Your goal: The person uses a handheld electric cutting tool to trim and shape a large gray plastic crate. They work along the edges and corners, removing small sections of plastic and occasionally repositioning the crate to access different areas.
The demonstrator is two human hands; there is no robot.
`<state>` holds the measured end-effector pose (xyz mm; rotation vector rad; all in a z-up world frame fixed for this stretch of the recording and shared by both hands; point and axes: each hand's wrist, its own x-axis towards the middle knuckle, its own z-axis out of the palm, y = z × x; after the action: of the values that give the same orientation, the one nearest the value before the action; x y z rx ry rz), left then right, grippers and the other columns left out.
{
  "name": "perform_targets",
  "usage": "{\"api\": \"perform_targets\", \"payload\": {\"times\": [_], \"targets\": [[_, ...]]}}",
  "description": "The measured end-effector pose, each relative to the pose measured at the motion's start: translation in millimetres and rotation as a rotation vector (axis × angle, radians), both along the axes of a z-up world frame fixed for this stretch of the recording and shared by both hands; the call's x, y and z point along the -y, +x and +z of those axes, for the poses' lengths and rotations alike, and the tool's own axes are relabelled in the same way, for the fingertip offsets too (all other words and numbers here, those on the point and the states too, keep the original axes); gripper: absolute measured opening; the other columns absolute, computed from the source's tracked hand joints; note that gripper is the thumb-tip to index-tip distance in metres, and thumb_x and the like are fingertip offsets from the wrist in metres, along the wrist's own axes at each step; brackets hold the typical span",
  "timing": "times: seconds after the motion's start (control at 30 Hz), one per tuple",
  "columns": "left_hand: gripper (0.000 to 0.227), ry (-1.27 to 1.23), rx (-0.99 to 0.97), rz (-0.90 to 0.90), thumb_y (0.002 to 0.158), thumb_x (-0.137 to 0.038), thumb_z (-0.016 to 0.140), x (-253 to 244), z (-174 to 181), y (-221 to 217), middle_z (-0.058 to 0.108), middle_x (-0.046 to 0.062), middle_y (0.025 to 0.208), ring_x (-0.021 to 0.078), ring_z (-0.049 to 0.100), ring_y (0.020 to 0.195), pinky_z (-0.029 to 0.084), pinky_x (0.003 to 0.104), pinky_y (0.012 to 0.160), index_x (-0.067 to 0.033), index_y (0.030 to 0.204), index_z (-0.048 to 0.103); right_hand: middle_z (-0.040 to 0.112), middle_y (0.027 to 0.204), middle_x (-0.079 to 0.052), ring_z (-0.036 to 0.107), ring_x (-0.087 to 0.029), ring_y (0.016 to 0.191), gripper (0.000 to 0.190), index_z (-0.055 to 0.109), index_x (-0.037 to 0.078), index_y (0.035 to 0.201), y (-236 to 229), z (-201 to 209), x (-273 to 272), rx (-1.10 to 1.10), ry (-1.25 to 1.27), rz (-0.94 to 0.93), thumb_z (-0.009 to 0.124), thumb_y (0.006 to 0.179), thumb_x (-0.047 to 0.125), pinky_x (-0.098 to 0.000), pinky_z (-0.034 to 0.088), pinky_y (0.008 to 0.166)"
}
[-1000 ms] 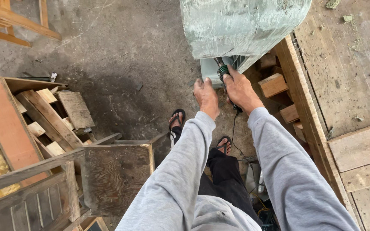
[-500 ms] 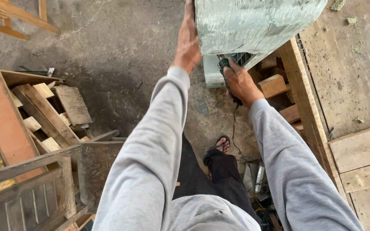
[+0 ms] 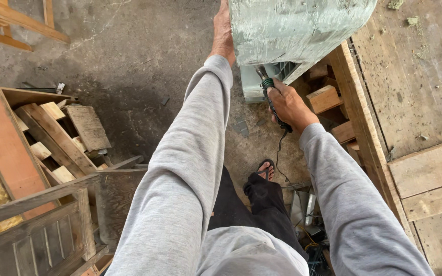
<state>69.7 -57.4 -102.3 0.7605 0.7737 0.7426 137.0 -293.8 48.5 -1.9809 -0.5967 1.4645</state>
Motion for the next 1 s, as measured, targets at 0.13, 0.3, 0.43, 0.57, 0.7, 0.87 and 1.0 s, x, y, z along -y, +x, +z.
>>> {"api": "perform_targets", "payload": {"times": [0.13,0.3,0.43,0.57,0.7,0.87,1.0], "targets": [[0.084,-0.003,0.004,0.03,0.089,-0.072,0.049,1.2,3.3,-0.6,0.063,0.018,0.134,0.0366,0.061,0.125,0.052,0.058,0.101,-0.0042,0.138,0.058,0.057,0.074,-0.005,0.056,-0.013,0.059,0.039,0.06,0.008,0.133,-2.5,-0.5,-2.8,0.047,0.01,0.023,0.048,0.103,0.029,-0.0311,0.05,0.051],[0.087,0.035,-0.01,0.019,0.088,-0.075,0.049,1.4,-0.1,0.7,0.067,0.019,0.127,0.0361,0.066,0.117,0.054,0.059,0.096,-0.0006,0.132,0.062,0.058,0.075,-0.012,0.058,-0.017,0.054,0.048,0.048,0.011,0.149,-4.6,-11.2,-18.2,0.13,-0.028,0.084,0.046,0.104,0.028,-0.0359,0.051,0.049],[0.084,0.028,0.025,0.03,0.092,-0.073,0.051,-1.1,-3.3,1.1,0.07,0.02,0.114,0.0341,0.068,0.103,0.057,0.056,0.087,0.0035,0.124,0.067,0.068,0.086,-0.015,0.066,-0.023,0.054,0.056,0.033,0.006,0.156,-9.6,-22.4,-33.0,0.273,-0.012,0.17,0.044,0.105,0.027,-0.0366,0.057,0.054],[0.084,0.03,0.005,0.052,0.092,-0.073,0.051,1.4,-9.3,8.3,0.07,0.02,0.109,0.0323,0.07,0.099,0.061,0.053,0.083,0.004,0.121,0.068,0.071,0.091,-0.017,0.069,-0.021,0.058,0.058,0.033,0.006,0.157,-4.3,-28.4,-31.3,0.271,-0.02,0.179,0.046,0.105,0.03,-0.0363,0.059,0.056],[0.085,0.049,0.002,0.039,0.089,-0.074,0.05,-0.5,-11.2,4.7,0.071,0.017,0.117,0.0306,0.07,0.105,0.059,0.052,0.087,0.001,0.127,0.064,0.072,0.092,-0.019,0.07,-0.024,0.059,0.057,0.035,0.008,0.157,-2.5,-26.4,-29.5,0.298,-0.018,0.2,0.046,0.106,0.029,-0.0381,0.059,0.057],[0.088,0.023,0.041,0.006,0.089,-0.075,0.05,4.5,5.3,3.0,0.068,0.021,0.123,0.0353,0.069,0.112,0.058,0.058,0.095,0.0015,0.131,0.062,0.072,0.091,-0.021,0.072,-0.028,0.062,0.05,0.038,0.008,0.153,-6.7,-14.8,-20.1,0.329,-0.039,0.254,0.043,0.108,0.03,-0.0414,0.06,0.058],[0.088,-0.028,0.008,-0.047,0.095,-0.072,0.036,4.8,46.5,-3.3,0.053,0.024,0.149,0.0389,0.055,0.135,0.051,0.058,0.108,-0.0029,0.15,0.045,0.072,0.088,-0.025,0.073,-0.029,0.064,0.05,0.037,0.009,0.152,-15.9,-9.5,-6.9,0.352,-0.035,0.26,0.043,0.107,0.03,-0.0433,0.06,0.061]]}}
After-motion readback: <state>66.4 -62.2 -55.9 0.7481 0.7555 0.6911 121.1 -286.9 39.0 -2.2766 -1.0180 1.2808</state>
